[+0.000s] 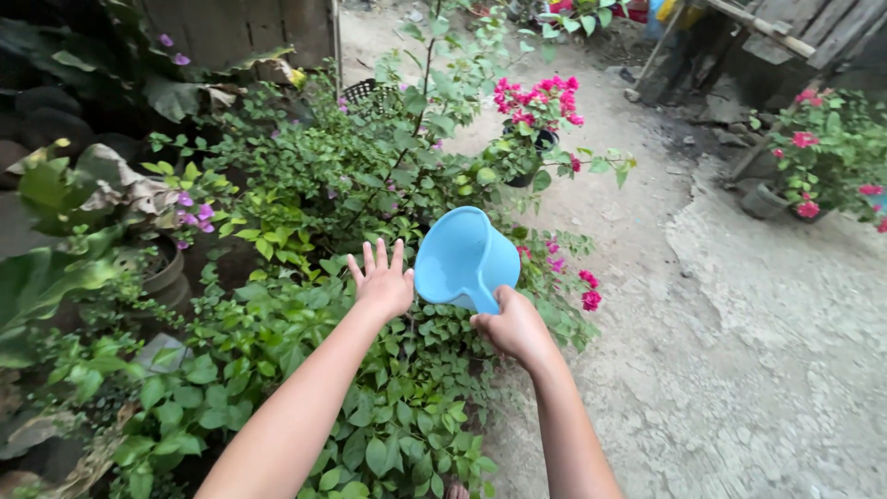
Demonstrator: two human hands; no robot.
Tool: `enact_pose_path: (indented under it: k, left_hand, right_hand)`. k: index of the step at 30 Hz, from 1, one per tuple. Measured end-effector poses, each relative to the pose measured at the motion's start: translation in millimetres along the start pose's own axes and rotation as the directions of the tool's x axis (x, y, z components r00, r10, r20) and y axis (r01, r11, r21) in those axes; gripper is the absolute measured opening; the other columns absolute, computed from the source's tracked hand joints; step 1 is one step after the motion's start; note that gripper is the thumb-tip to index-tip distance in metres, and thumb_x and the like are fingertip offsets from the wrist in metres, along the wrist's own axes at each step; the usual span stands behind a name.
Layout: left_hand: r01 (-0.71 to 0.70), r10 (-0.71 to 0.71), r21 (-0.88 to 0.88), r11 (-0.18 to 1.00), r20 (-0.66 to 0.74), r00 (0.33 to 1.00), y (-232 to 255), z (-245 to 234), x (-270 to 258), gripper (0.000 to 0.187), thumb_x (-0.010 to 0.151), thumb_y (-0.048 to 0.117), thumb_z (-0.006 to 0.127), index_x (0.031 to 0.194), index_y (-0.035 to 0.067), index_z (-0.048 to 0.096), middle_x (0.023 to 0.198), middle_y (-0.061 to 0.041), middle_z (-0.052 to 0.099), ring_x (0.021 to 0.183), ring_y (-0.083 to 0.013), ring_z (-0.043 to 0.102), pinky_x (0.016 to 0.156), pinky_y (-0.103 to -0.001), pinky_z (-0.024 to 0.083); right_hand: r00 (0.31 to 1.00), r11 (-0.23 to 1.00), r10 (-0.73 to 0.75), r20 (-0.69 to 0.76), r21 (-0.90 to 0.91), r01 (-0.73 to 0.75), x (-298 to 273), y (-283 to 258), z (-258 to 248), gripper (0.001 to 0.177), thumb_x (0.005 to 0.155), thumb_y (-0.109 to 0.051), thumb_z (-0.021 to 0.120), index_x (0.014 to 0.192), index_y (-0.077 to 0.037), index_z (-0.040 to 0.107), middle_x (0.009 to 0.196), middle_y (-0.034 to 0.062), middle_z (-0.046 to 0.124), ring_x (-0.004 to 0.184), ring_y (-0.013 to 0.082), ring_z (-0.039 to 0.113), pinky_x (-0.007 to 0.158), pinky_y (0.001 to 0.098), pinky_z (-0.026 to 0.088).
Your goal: The person repeatedly scoops water from a black bucket using a light blue plastic scoop and pours it onto various potted plants and garden beds in an outdoor yard. The person moves between different plant clusters, refilling the scoop as needed.
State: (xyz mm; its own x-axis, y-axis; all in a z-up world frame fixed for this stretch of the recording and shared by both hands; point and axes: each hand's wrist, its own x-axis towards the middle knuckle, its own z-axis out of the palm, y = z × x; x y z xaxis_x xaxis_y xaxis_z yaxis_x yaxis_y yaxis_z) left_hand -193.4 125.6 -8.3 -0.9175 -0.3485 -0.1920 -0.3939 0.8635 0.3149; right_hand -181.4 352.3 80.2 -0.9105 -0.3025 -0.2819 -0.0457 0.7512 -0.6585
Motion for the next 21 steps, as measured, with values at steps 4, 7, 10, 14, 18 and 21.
enact_pose_path:
  k: [4, 7, 10, 14, 18, 21]
  left_hand:
    - [-0.009, 0.009, 0.031, 0.999, 0.003, 1.0, 11, 1, 6, 0.065, 0.109, 0.043, 0.027, 0.167, 0.021, 0.008, 0.173, -0.017, 0.003, 0.159, -0.038, -0.007, 0.12, -0.065, -0.018]
    - [-0.017, 0.017, 0.038, 0.999, 0.005, 1.0, 19, 1, 10, 0.065, 0.109, 0.042, 0.026, 0.167, 0.021, 0.008, 0.173, -0.018, 0.003, 0.159, -0.0385, -0.007, 0.119, -0.065, -0.018]
    - [-0.024, 0.023, 0.04, 0.999, 0.004, 1.0, 24, 2, 16, 0.064, 0.109, 0.042, 0.026, 0.167, 0.021, 0.009, 0.173, -0.018, 0.003, 0.159, -0.0385, -0.006, 0.119, -0.066, -0.018]
    - [-0.034, 0.034, 0.051, 0.998, 0.005, 0.999, 29, 2, 22, 0.064, 0.109, 0.041, 0.026, 0.167, 0.02, 0.009, 0.173, -0.018, 0.005, 0.159, -0.0399, -0.005, 0.12, -0.066, -0.016]
    - [-0.023, 0.023, 0.065, 0.998, 0.008, 1.0, 33, 6, 34, 0.064, 0.109, 0.041, 0.025, 0.167, 0.02, 0.008, 0.173, -0.018, 0.004, 0.158, -0.04, -0.006, 0.119, -0.067, -0.016]
    - [-0.019, 0.018, 0.045, 0.999, 0.012, 1.0, 35, 6, 41, 0.064, 0.109, 0.04, 0.026, 0.167, 0.019, 0.009, 0.173, -0.019, 0.004, 0.158, -0.0403, -0.005, 0.119, -0.067, -0.015]
  right_hand:
    - [1.0, 1.0, 0.015, -0.009, 0.005, -0.015, 14, 12, -6, 0.025, 0.08, -0.021, 0.071, 0.096, -0.002, 0.066, 0.058, 0.0095, 0.069, 0.046, 0.0226, 0.069, 0.048, 0.0325, 0.056]
    - [1.0, 1.0, 0.013, -0.023, -0.005, -0.013, 25, 20, -11, 0.027, 0.081, -0.021, 0.071, 0.099, -0.001, 0.065, 0.059, 0.0107, 0.069, 0.046, 0.0229, 0.069, 0.048, 0.0335, 0.057]
    - [0.999, 1.0, 0.002, -0.043, -0.026, -0.003, 26, 20, -18, 0.03, 0.081, -0.023, 0.072, 0.1, -0.002, 0.067, 0.062, 0.0123, 0.069, 0.046, 0.0238, 0.07, 0.049, 0.0367, 0.058]
    - [0.998, 0.995, 0.017, -0.058, -0.094, -0.022, 6, -3, -29, 0.04, 0.081, -0.028, 0.074, 0.11, -0.002, 0.067, 0.078, 0.0197, 0.073, 0.075, 0.0347, 0.075, 0.076, 0.0471, 0.058]
    - [0.997, 0.995, 0.029, -0.072, -0.097, -0.036, 41, 21, -30, 0.038, 0.081, -0.032, 0.073, 0.109, -0.007, 0.068, 0.061, 0.0094, 0.07, 0.066, 0.0285, 0.076, 0.073, 0.041, 0.057]
    - [0.998, 0.992, 0.025, -0.054, -0.12, -0.031, 51, 20, -37, 0.045, 0.081, -0.031, 0.074, 0.116, -0.005, 0.066, 0.072, 0.0156, 0.074, 0.081, 0.0326, 0.078, 0.08, 0.0452, 0.057]
